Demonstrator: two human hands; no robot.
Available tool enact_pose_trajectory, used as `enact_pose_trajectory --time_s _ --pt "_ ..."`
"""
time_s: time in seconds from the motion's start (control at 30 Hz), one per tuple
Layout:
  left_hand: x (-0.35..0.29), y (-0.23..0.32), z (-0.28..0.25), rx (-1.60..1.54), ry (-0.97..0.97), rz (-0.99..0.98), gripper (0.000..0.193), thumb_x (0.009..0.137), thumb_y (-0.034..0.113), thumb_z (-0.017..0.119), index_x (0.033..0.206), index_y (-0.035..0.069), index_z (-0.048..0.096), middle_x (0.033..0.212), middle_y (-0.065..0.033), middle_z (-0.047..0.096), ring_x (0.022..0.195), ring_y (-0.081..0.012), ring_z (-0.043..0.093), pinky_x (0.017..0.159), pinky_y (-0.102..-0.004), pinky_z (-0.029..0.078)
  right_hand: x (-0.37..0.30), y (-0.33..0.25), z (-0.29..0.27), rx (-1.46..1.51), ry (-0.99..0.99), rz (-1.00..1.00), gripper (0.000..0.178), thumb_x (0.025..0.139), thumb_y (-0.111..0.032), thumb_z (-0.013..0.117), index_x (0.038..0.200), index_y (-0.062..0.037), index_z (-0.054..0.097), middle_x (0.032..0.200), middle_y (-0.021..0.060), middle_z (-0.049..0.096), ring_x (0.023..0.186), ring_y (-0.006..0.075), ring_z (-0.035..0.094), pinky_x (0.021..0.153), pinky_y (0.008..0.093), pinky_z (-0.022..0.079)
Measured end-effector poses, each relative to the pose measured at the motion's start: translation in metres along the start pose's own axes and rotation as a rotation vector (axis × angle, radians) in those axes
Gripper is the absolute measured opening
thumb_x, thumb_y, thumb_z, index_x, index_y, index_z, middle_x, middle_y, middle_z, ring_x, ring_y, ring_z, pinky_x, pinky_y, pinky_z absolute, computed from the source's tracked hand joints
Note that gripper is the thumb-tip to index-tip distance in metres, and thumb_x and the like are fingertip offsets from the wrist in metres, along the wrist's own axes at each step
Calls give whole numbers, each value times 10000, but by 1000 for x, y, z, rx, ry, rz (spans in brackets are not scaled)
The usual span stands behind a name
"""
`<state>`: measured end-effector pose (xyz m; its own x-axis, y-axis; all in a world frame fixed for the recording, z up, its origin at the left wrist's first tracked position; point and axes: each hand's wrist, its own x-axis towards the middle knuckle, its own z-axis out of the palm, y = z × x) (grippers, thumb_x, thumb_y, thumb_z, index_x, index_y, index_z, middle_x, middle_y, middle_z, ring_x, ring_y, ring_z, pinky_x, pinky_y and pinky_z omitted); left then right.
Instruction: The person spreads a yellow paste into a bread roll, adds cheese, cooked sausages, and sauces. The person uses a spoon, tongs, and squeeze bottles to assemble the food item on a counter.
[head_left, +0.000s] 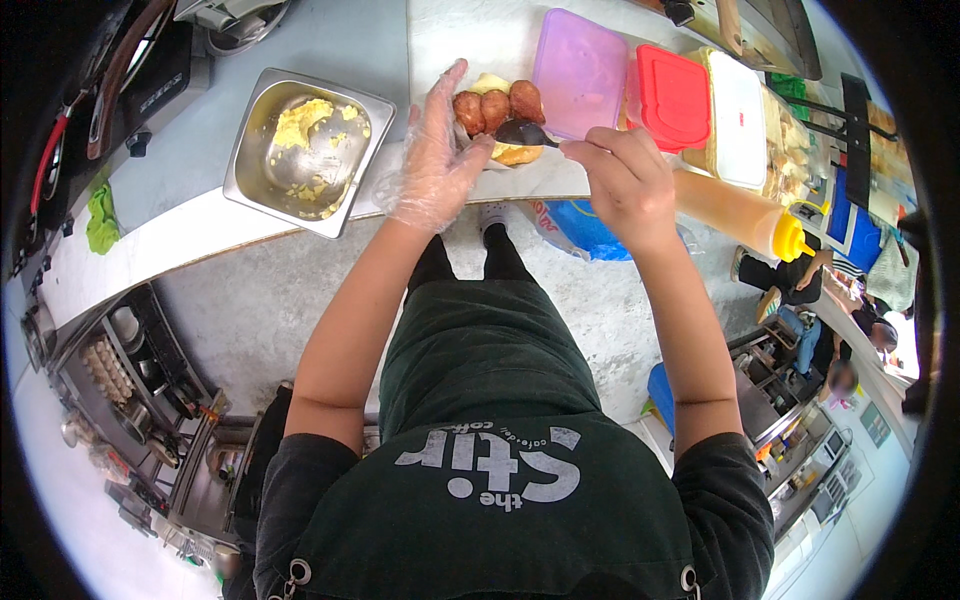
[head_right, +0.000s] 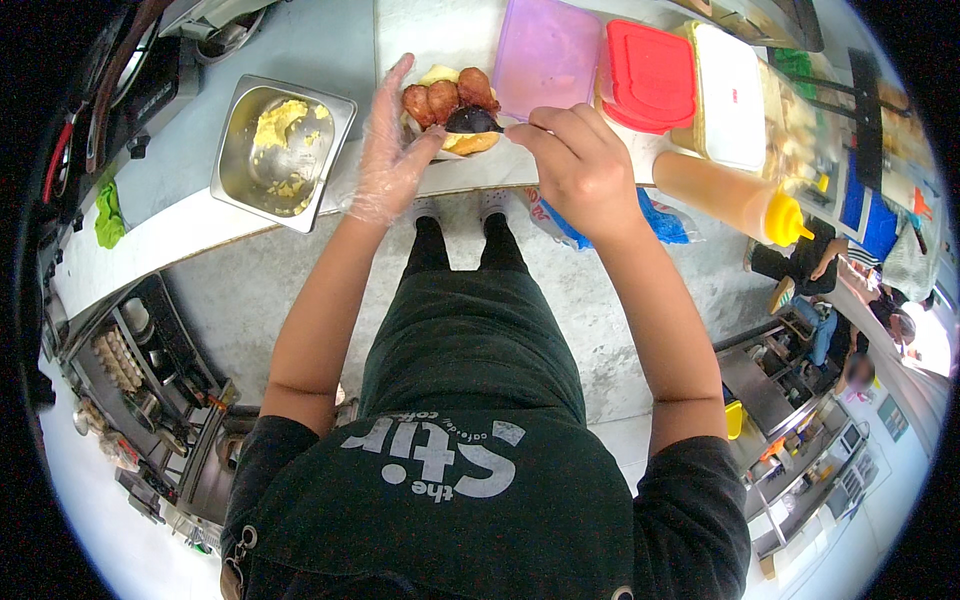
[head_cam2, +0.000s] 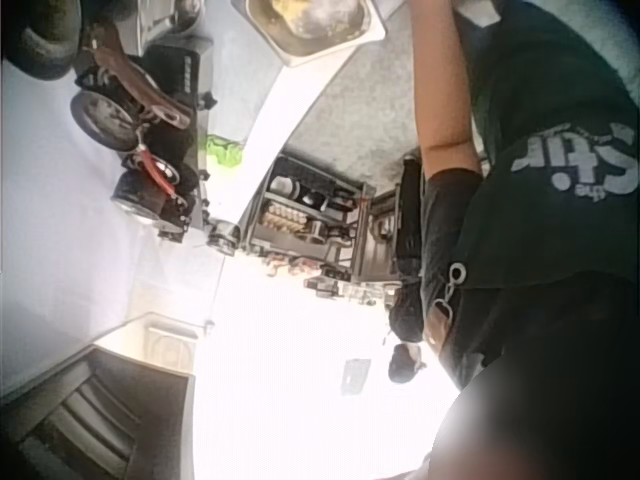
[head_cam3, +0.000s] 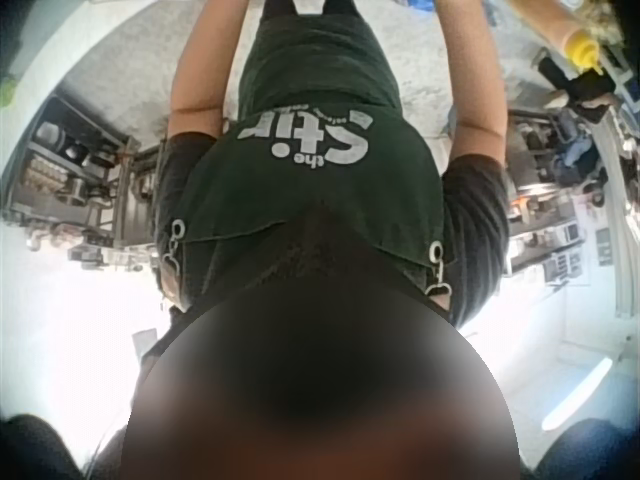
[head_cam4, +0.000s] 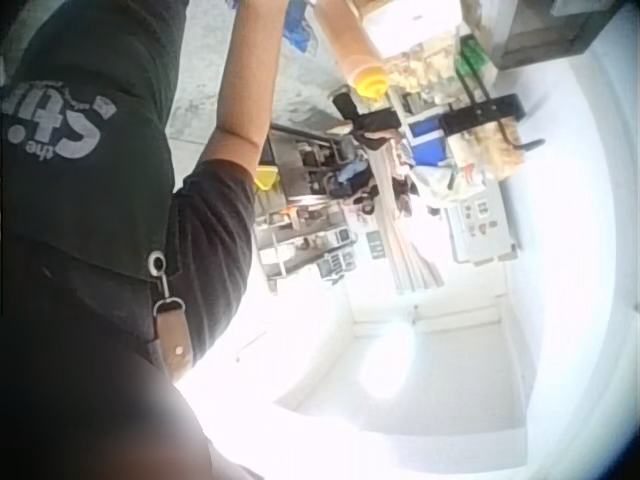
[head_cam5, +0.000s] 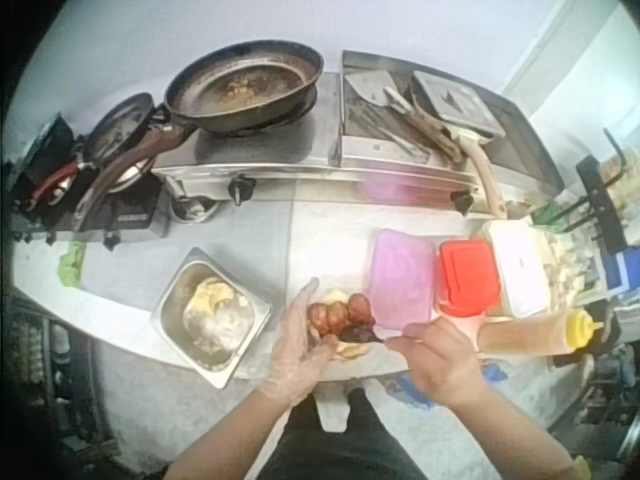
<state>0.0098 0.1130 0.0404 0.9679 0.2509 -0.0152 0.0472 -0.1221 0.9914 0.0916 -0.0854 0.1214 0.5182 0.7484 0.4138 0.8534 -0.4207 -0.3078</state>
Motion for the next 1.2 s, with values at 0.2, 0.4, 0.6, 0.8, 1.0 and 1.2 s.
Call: enact_pose_trajectory --time_s 0.2,0.4,0.6,0.8,1.0,1.2 --pt "2 -1 0 22 1 20 763 839 -69 589 1522 49 272 1558 -158 305 1439 -267 308 1200 -408 251 -4 3 0 55 -24 24 283 636 41 677 892 -68 728 910 73 656 781 248 621 681 367 529" --pt "-1 2 -1 3 -4 -9 747 848 -67 582 1522 59 284 1576 -127 297 1449 -254 295 1209 -409 232 3 -3 -22 118 -13 74 315 605 40 704 894 -82 732 895 75 655 768 249 620 675 361 529" --pt "-1 2 -2 -62 -24 -31 764 835 -91 554 1531 66 279 1582 -121 291 1465 -246 269 1208 -398 228 -5 -8 -3 87 -36 1 330 575 44 676 882 -67 724 893 70 647 746 241 607 642 353 526" --pt "-2 2 -4 -100 -23 -52 765 817 -111 454 1538 74 280 1577 -121 293 1461 -251 279 1192 -378 254 -5 -9 17 36 15 -23 332 578 53 665 884 -66 720 905 59 644 743 235 597 636 341 524" --pt "-1 -1 -5 -105 -23 -28 761 808 -95 458 1533 62 286 1576 -117 298 1423 -266 345 1186 -378 264 2 -16 -6 106 -32 42 303 612 52 687 885 -72 727 900 62 652 759 241 607 654 352 521" --pt "-1 2 -5 -70 -15 -10 766 812 -89 471 1536 66 276 1566 -106 312 1409 -268 364 1180 -382 270 0 -4 -15 99 -5 148 175 717 18 740 865 -74 742 875 80 666 774 257 618 671 353 513"
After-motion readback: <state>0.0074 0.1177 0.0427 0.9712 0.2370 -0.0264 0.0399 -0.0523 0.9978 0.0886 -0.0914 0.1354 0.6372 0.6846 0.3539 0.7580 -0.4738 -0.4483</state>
